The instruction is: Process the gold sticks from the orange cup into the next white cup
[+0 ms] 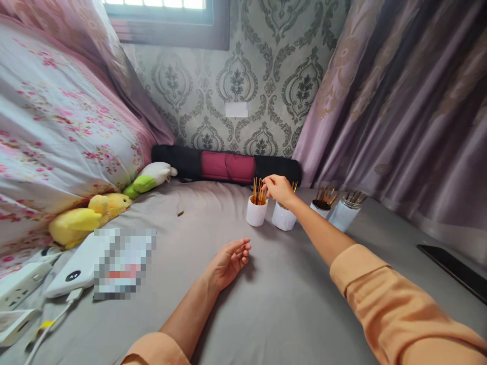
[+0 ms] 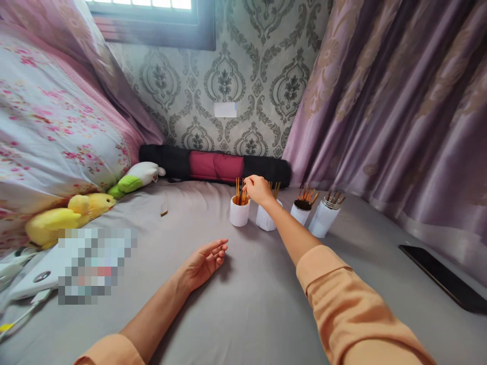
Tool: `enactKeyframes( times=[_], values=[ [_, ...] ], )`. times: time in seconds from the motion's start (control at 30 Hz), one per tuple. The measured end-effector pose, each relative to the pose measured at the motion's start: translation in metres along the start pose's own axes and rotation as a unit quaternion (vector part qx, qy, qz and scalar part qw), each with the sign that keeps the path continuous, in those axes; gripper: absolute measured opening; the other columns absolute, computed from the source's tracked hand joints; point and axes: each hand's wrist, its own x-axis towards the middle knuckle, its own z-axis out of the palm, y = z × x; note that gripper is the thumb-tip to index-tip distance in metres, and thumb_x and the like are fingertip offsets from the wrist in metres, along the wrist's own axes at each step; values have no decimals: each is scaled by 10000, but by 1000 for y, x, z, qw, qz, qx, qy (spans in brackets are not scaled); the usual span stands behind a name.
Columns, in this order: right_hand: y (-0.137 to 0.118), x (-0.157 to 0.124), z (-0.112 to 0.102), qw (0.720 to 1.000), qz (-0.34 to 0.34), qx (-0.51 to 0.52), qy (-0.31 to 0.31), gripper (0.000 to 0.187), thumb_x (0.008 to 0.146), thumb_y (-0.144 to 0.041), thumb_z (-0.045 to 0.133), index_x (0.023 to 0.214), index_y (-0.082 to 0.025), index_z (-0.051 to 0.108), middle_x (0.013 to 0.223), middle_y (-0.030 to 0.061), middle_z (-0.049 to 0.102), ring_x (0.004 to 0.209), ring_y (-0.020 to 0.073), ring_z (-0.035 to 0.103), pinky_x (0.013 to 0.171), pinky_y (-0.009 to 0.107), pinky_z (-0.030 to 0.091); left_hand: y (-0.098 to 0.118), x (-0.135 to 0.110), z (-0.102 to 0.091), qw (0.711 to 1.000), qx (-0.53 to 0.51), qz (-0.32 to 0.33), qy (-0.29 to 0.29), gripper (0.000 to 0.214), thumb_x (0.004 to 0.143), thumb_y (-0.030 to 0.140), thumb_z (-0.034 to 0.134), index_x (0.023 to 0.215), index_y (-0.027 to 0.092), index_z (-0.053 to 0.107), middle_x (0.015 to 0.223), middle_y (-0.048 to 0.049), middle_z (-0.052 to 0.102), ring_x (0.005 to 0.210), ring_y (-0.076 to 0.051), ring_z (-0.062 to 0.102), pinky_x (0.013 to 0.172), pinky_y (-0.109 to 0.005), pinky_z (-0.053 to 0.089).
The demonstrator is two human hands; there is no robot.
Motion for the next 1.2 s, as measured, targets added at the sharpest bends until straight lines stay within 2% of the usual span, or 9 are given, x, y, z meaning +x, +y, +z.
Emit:
enactKeyframes(
  times=[0.27, 0.7, 0.97, 1.2],
  values=[
    [11, -14, -7, 996, 38, 71, 37, 217, 841, -285, 446, 801, -134, 597, 660, 44, 659, 356, 46, 475, 317, 143, 327, 0, 2, -1, 1000, 0, 3, -5, 209, 701, 156, 665, 892, 80, 621, 768, -47, 578, 598, -60, 526, 519, -163, 445],
    [15, -57, -8, 968, 128, 215, 32, 244, 817, -366, 486, 734, -145, 552, 574, -7, 563, 369, 44, 441, 304, 151, 302, 1, 2, 0, 1000, -8, 3, 3, 179, 718, 137, 643, 885, 86, 610, 746, -40, 584, 582, -58, 533, 509, -161, 442],
    [19, -89, 9, 949, 185, 255, 1, 266, 817, -389, 457, 720, -149, 517, 547, -28, 510, 359, 41, 426, 295, 144, 269, 1, 2, 0, 1000, -19, -3, 8, 138, 728, 126, 630, 859, 86, 611, 735, -46, 593, 565, -56, 533, 508, -163, 444],
    [20, -115, 39, 934, 223, 278, -28, 291, 798, -420, 450, 705, -151, 513, 529, -41, 498, 355, 40, 413, 303, 147, 255, 2, 2, -1, 1000, -27, 0, 2, 153, 728, 120, 627, 875, 79, 611, 733, -42, 593, 573, -58, 539, 513, -164, 449]
  ],
)
